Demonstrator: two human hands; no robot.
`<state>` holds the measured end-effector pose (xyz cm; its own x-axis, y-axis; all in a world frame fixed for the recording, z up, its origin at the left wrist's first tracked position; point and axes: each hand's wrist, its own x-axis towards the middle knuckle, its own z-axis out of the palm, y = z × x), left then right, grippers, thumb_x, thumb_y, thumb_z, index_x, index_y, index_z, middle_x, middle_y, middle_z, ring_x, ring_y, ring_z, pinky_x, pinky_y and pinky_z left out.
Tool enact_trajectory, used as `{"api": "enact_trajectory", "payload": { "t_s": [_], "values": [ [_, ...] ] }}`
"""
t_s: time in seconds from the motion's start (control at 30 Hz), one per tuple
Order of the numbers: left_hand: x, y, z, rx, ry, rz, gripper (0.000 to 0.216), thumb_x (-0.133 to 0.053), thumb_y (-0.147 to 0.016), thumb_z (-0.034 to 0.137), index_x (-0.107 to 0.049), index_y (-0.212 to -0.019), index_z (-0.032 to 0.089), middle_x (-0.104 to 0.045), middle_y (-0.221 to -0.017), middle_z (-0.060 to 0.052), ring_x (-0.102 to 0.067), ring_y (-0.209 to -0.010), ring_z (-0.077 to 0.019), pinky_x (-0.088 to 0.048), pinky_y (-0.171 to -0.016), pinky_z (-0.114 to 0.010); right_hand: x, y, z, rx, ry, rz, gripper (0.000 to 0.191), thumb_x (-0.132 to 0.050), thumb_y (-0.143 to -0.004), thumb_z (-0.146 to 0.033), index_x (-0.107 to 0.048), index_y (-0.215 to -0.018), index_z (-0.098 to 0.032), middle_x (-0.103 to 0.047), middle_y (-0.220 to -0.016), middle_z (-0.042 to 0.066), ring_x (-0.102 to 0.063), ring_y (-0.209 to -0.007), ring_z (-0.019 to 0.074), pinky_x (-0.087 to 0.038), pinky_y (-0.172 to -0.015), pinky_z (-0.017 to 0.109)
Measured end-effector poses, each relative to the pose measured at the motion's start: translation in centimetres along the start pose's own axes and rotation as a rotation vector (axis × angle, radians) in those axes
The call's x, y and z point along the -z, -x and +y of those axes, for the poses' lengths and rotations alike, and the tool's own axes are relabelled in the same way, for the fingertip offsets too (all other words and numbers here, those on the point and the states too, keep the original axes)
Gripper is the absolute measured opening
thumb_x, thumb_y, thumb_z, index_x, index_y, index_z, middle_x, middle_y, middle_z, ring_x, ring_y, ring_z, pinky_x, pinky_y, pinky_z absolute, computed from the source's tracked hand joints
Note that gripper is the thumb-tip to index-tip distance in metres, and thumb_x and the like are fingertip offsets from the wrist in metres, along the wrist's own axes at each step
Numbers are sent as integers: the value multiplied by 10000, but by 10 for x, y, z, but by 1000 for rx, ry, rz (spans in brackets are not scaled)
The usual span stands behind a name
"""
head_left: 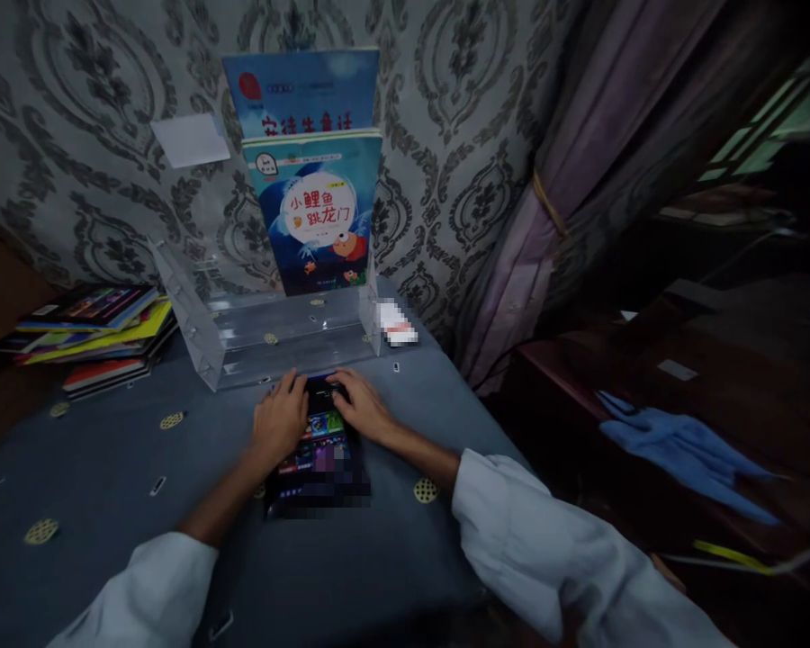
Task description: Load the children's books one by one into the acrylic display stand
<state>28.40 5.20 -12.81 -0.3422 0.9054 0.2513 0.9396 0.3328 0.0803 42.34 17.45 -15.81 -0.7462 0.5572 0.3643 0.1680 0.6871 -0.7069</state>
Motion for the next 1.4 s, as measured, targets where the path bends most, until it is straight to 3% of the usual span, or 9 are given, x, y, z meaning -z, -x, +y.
{"api": "enact_trajectory", "payload": {
  "t_s": [0.1,0.17,0.3,0.5,0.67,0.87,1.1,1.4],
  "values": [
    [1,0,-15,-6,82,19,358,-390,-1013,195,-623,-1284,196,-642,-1367,-116,-660,-1172,-281,-564,-937,-445,3,4,-3,42,99,0,308,-537,-910,-118,-649,-1195,-152,-593,-1383,180,-526,-1344,294,-435,-1117,525],
    [-3,1,-26,-44,119,63,356,-396,-1000,176,-635,-1263,195,-676,-1306,-108,-638,-1199,-268,-530,-992,-436,-1,8,-14,158,179,-18,308,-537,-924,-126,-650,-1210,-138,-554,-1446,198,-440,-1430,316,-357,-1173,562],
    [-11,2,-34,-84,94,89,366,-398,-983,174,-645,-1252,194,-690,-1262,-125,-632,-1172,-278,-502,-995,-450,-16,9,-35,357,209,-184,374,-558,-959,-193,-593,-1330,-153,-543,-1482,187,-385,-1480,287,-284,-1221,568],
    [-6,2,-28,-97,12,47,358,-401,-991,163,-638,-1257,194,-677,-1299,-118,-616,-1188,-273,-480,-977,-432,-18,4,-25,245,244,-284,485,-537,-997,-334,-531,-1424,-106,-496,-1521,216,-370,-1490,306,-277,-1230,570],
    [-2,3,-27,-81,18,21,343,-404,-1006,178,-625,-1268,195,-668,-1310,-113,-613,-1193,-282,-470,-967,-435,2,9,-1,141,237,-228,511,-498,-1015,-354,-481,-1485,-153,-452,-1564,180,-346,-1504,289,-255,-1237,575],
    [-5,4,-28,-71,63,38,340,-406,-1005,178,-628,-1261,205,-662,-1310,-112,-595,-1229,-270,-457,-1000,-419,8,11,3,118,207,-226,518,-479,-1017,-350,-496,-1464,-90,-453,-1555,211,-343,-1503,310,-264,-1220,600],
    [-9,3,-33,-85,110,78,342,-410,-993,166,-639,-1247,163,-664,-1270,-133,-604,-1186,-289,-475,-988,-442,8,10,-2,119,261,-218,482,-489,-1013,-332,-514,-1450,-130,-470,-1550,185,-366,-1494,283,-273,-1225,565],
    [5,5,-25,-92,-16,31,312,-425,-1000,190,-652,-1214,175,-684,-1122,-132,-639,-1064,-304,-510,-891,-447,5,11,5,144,243,-190,474,-500,-1002,-339,-536,-1433,-146,-493,-1532,187,-378,-1487,293,-284,-1213,583]
  ]
}}
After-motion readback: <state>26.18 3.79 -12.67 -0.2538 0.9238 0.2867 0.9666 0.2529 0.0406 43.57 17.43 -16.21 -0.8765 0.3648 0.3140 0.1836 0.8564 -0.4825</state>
